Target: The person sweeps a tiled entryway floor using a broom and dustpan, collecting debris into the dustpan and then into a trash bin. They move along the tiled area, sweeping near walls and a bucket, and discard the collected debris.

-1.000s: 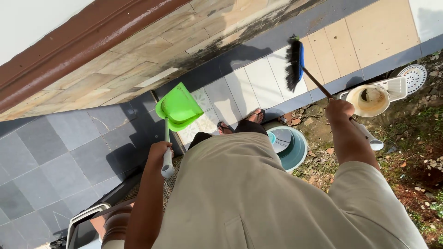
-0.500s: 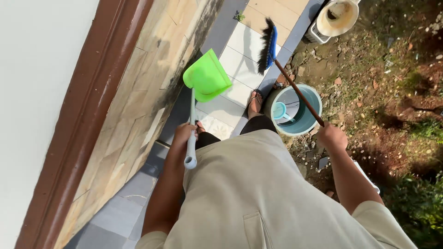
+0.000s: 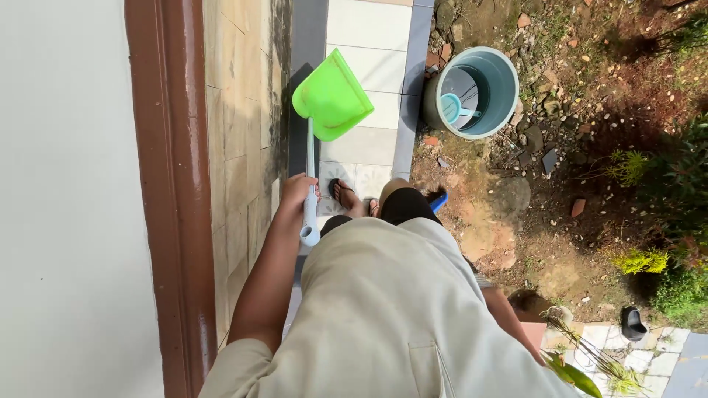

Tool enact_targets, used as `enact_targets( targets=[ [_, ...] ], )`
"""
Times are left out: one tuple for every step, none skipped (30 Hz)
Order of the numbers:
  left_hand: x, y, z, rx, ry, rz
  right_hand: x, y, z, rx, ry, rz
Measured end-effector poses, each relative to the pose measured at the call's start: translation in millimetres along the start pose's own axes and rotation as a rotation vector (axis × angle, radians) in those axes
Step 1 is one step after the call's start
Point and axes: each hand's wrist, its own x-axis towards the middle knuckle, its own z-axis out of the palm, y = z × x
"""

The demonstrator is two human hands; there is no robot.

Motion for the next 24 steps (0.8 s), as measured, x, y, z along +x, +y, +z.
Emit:
enact_targets(
  targets=[
    [2,-6,-5,0.004,-0.006,-0.009,11,-8,12,-0.086,0.008,-0.063],
    [4,-13,-9,-0.024,-0.006,-0.035,27,-18,22,-0.178,0.017,-0.133],
    [6,-20,-14,-0.052,-0.007,-0.060,43,-30,30,-0.270,0.025,-0.203],
    [-4,-19,-17,-0.057,-0.004,-0.063,74,-18,48,-0.361,0.037,-0.279],
    [-15,-17,-20,-0.011,-0.009,-0.091,107,-22,64,-0.451,0.049,-0.355],
    [-25,-14,-25,0.033,-0.011,-0.115,146,-49,80,-0.542,0.063,-0.436],
    [-29,-21,-31,0.026,-0.004,-0.115,176,-69,73,-0.549,0.063,-0.443],
    [-32,-26,-36,-0.010,0.013,-0.102,206,-91,65,0.194,-0.046,-0.135],
    [-35,-30,-42,-0.046,0.030,-0.088,236,-113,57,0.926,-0.151,0.195],
    [-39,-33,-43,-0.045,0.039,-0.089,233,-123,42,0.923,-0.160,0.192],
    [-43,-34,-44,-0.060,0.067,-0.109,231,-134,26,0.807,-0.148,0.174],
    [-47,-34,-46,-0.063,0.089,-0.133,223,-142,15,0.701,-0.138,0.166],
    [-60,-39,-53,-0.050,0.093,-0.138,193,-139,20,0.707,-0.149,0.172],
    [-60,-37,-51,-0.060,0.122,-0.154,179,-145,6,0.554,-0.072,0.060],
    [-60,-34,-49,-0.071,0.150,-0.170,164,-152,-7,0.398,0.007,-0.049],
    [-64,-27,-45,-0.082,0.162,-0.171,204,-161,-11,0.387,0.003,-0.059],
    [-67,-21,-41,-0.068,0.160,-0.172,243,-171,-15,0.528,-0.001,-0.017],
    [-75,-21,-37,-0.050,0.158,-0.185,278,-173,-11,0.666,-0.012,0.039],
    [-73,-26,-31,-0.056,0.168,-0.197,243,-169,-42,0.652,-0.022,0.041],
    [-66,-23,-27,-0.059,0.179,-0.196,214,-195,-80,0.610,-0.078,0.050],
    [-60,-20,-21,-0.061,0.190,-0.195,181,-232,-123,0.566,-0.134,0.059],
    [-60,-17,-14,-0.064,0.194,-0.192,201,-215,-108,0.564,-0.134,0.054],
    [-61,-14,-7,0.069,0.234,-0.210,222,-197,-94,0.526,-0.119,0.029],
    [-56,-9,8,0.186,0.277,-0.213,255,-186,-93,0.482,-0.092,-0.013]
  ],
)
